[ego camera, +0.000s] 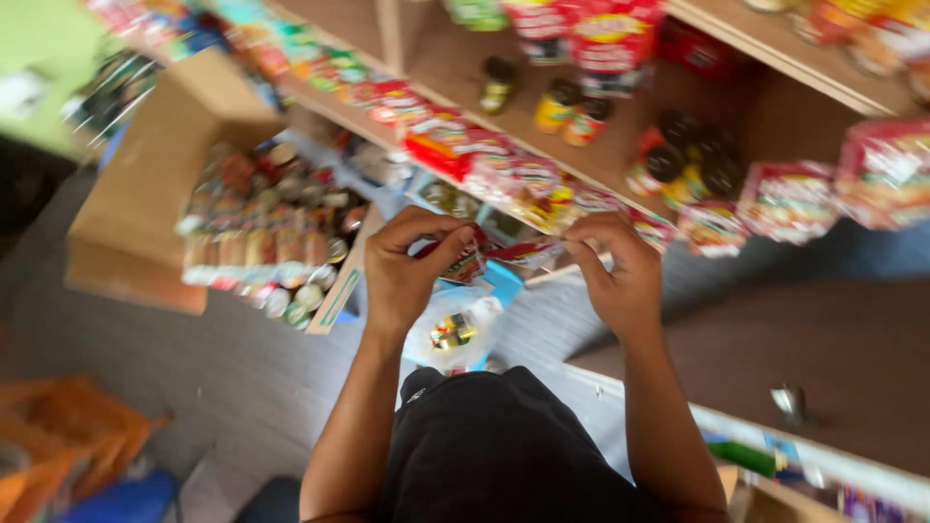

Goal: The recorder is picking various canned goods and packaged food items from shelves and placing them into a plastic bag.

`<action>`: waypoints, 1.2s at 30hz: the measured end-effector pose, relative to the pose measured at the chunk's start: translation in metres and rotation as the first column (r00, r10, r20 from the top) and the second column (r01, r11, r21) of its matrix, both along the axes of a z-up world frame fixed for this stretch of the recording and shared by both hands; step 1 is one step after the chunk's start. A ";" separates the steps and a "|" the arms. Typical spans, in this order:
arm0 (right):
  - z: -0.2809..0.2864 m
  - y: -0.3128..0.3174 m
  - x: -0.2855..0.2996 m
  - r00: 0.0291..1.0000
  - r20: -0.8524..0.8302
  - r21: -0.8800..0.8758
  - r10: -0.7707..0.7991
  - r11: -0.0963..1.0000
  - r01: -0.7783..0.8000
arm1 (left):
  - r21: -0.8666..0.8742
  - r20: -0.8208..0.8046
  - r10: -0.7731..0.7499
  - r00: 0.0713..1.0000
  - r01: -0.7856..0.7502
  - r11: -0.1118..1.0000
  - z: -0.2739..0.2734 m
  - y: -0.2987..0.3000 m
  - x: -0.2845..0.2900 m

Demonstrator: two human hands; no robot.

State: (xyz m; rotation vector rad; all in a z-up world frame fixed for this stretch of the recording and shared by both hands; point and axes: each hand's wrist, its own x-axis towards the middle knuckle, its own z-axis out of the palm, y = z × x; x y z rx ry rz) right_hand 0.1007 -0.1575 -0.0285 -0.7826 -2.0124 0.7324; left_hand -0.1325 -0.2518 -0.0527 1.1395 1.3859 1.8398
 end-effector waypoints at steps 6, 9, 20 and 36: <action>-0.012 -0.036 -0.029 0.927 0.024 0.025 0.375 0.927 -0.375 | -0.046 0.107 0.359 0.927 -0.356 0.933 -0.001 -0.123 0.024; -0.030 -0.060 -0.034 0.824 0.029 0.020 0.566 0.824 -0.566 | -0.131 0.196 0.541 0.818 -0.525 0.841 -0.002 -0.185 0.066; -0.056 -0.201 -0.018 0.462 0.040 -0.027 0.886 0.463 -0.886 | -0.269 -0.191 0.925 0.328 -0.924 0.272 -0.022 -0.383 0.234; -0.103 -0.420 -0.090 0.090 0.115 -0.156 0.989 0.108 -0.982 | -0.229 -0.277 0.953 -0.123 -0.955 -0.189 -0.058 -0.570 0.289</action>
